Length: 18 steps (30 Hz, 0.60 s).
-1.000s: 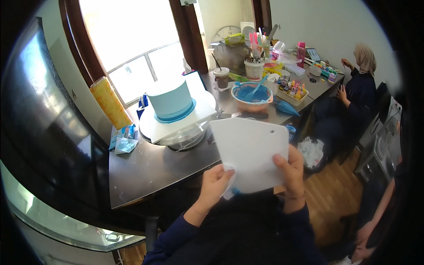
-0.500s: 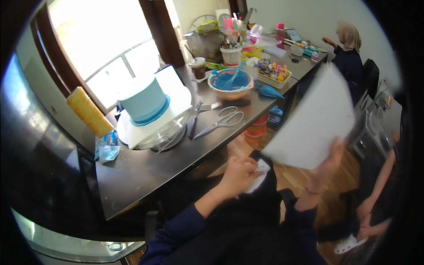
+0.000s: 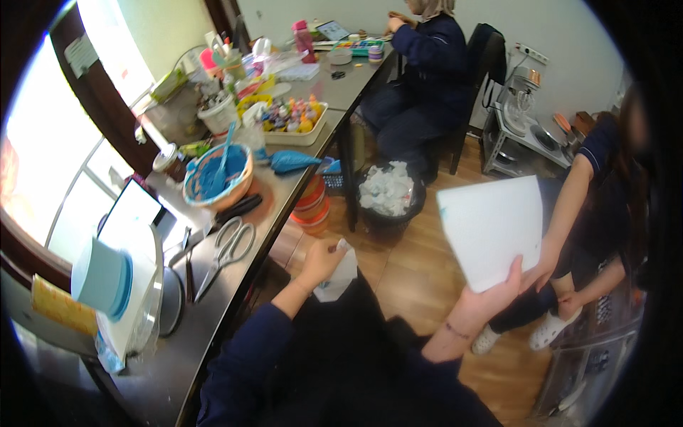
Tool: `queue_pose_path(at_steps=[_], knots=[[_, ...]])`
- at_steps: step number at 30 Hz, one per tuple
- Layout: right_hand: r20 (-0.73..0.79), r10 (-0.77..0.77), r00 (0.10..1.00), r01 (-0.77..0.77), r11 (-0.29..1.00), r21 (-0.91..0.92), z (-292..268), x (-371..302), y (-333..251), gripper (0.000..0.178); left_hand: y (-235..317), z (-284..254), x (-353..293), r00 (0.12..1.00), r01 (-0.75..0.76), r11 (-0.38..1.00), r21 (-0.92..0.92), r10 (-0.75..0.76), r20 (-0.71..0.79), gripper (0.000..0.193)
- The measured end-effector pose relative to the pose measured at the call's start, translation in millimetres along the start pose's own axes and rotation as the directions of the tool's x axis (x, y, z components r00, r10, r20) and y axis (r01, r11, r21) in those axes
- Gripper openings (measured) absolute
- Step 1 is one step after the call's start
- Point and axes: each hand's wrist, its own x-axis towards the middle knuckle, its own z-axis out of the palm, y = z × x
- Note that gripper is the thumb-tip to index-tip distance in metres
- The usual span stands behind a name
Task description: The person smooths the sides of a light blue frosted cake on a turntable using a white plastic scraper and a metal spatula. They repeatedly rotate the turntable, scrape the sides, and wipe the tools to refine the frosting surface.
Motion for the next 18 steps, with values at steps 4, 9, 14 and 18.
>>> queue_pose_path(at_steps=[4,9,14,18], knots=[[0.011,0.026,1.000,-0.026,1.000,-0.002,1,5,7,0.041,8,32,120,0.987,-0.087,0.996,0.019,0.089,-0.134,0.026],[0.045,-0.043,0.998,0.046,0.997,-0.058,-2,20,24,0.042,9,64,212,0.975,-0.098,0.963,-0.253,0.043,-0.216,0.058],[0.036,0.013,0.999,-0.010,0.996,-0.093,-4,20,46,0.042,-55,97,151,0.993,-0.083,0.990,-0.111,0.092,0.077,0.051],[-0.021,0.152,0.988,-0.153,0.986,-0.067,-6,9,64,0.043,-116,92,40,0.844,0.076,0.997,-0.010,-0.059,0.533,0.046]])
